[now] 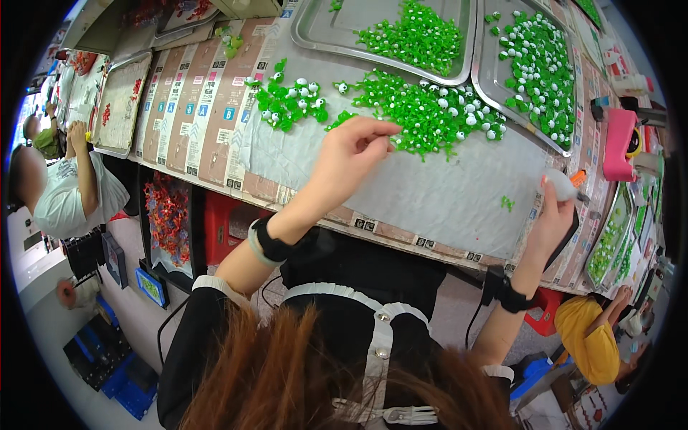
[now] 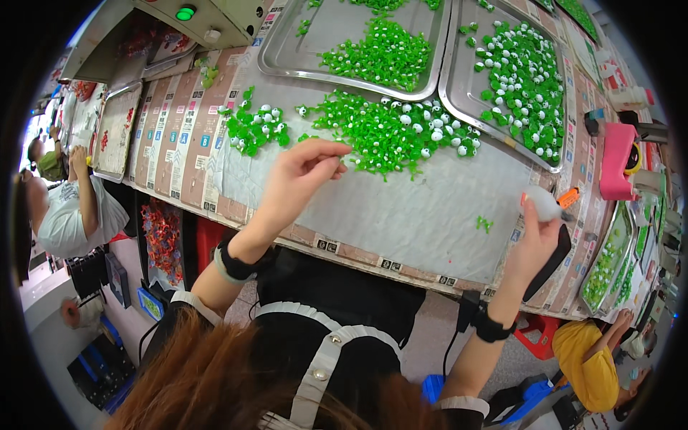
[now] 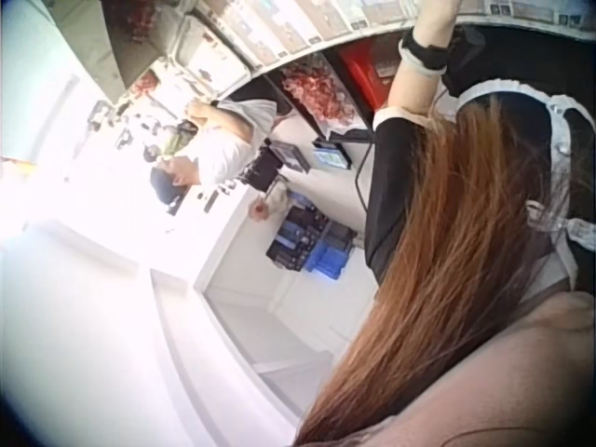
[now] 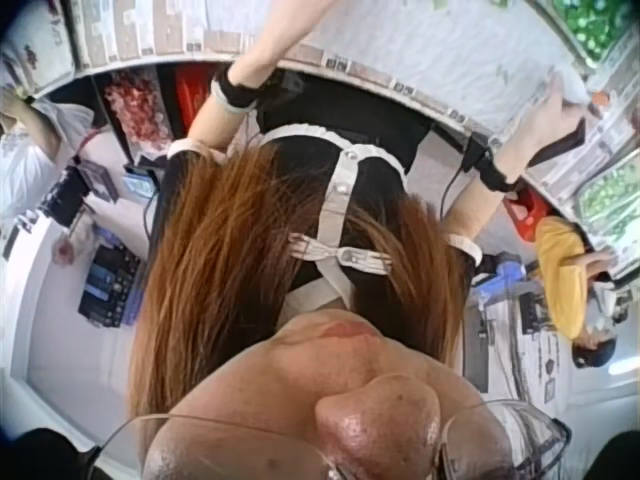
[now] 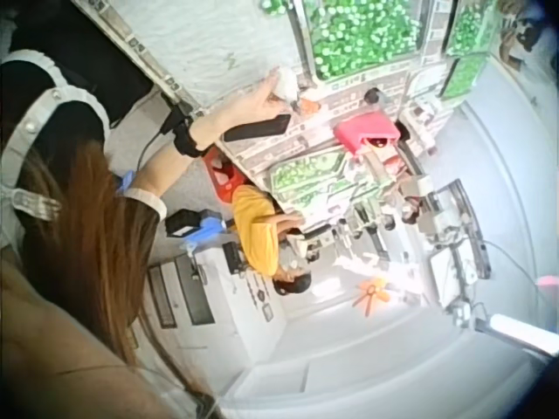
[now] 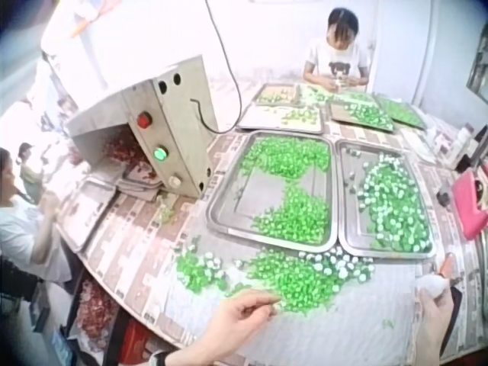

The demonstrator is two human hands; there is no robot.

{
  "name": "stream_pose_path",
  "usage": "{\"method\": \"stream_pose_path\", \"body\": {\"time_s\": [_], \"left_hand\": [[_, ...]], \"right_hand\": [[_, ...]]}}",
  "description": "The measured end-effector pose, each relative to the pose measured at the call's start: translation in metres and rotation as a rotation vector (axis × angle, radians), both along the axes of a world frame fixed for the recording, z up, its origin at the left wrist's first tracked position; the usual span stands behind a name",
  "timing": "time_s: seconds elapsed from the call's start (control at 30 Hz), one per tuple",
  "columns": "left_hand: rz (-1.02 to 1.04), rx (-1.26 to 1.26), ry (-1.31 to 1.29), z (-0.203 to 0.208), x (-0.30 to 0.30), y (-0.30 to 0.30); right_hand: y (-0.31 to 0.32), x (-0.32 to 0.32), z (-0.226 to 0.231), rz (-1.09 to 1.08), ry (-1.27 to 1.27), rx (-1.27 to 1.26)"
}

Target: The person assembles small green plastic toy frogs by attaching white googly eyes. They pick up a green body, apply glue from a bottle, and press on two eyes. The process is repeated for multiple units, with finished toys placed on a tray.

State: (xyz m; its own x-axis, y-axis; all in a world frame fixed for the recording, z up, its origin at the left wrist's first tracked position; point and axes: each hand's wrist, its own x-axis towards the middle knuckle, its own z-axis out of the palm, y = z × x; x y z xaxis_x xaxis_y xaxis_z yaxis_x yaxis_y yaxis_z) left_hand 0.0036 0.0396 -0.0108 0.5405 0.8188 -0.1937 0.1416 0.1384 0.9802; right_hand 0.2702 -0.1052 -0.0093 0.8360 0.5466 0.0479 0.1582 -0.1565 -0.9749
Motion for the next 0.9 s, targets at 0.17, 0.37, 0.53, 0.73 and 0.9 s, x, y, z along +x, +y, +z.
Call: {"method": "stream_pose_path", "body": {"time_s": [0.17, 0.37, 0.53, 0.73, 0.9], "left_hand": [[0.053, -0.835, -0.539, 0.013, -0.015, -0.016], [0.070, -1.117, -0.646, 0.012, -0.011, -0.027], [0.075, -1.235, -0.674, 0.010, -0.010, -0.032], [0.022, -1.258, -0.633, 0.009, -0.012, -0.036], [0.026, -1.244, -0.595, 0.011, -0.012, -0.037]], "right_hand": [[-0.001, -0.061, 0.038, 0.123, 0.423, 0.284], [-0.012, -0.108, 0.047, 0.353, 0.489, 0.064], [-0.007, -0.127, 0.053, 0.266, 0.341, 0.174], [-0.008, -0.127, 0.054, 0.327, -0.053, 0.207], [-0.009, -0.126, 0.057, 0.351, -0.197, 0.192]]}}
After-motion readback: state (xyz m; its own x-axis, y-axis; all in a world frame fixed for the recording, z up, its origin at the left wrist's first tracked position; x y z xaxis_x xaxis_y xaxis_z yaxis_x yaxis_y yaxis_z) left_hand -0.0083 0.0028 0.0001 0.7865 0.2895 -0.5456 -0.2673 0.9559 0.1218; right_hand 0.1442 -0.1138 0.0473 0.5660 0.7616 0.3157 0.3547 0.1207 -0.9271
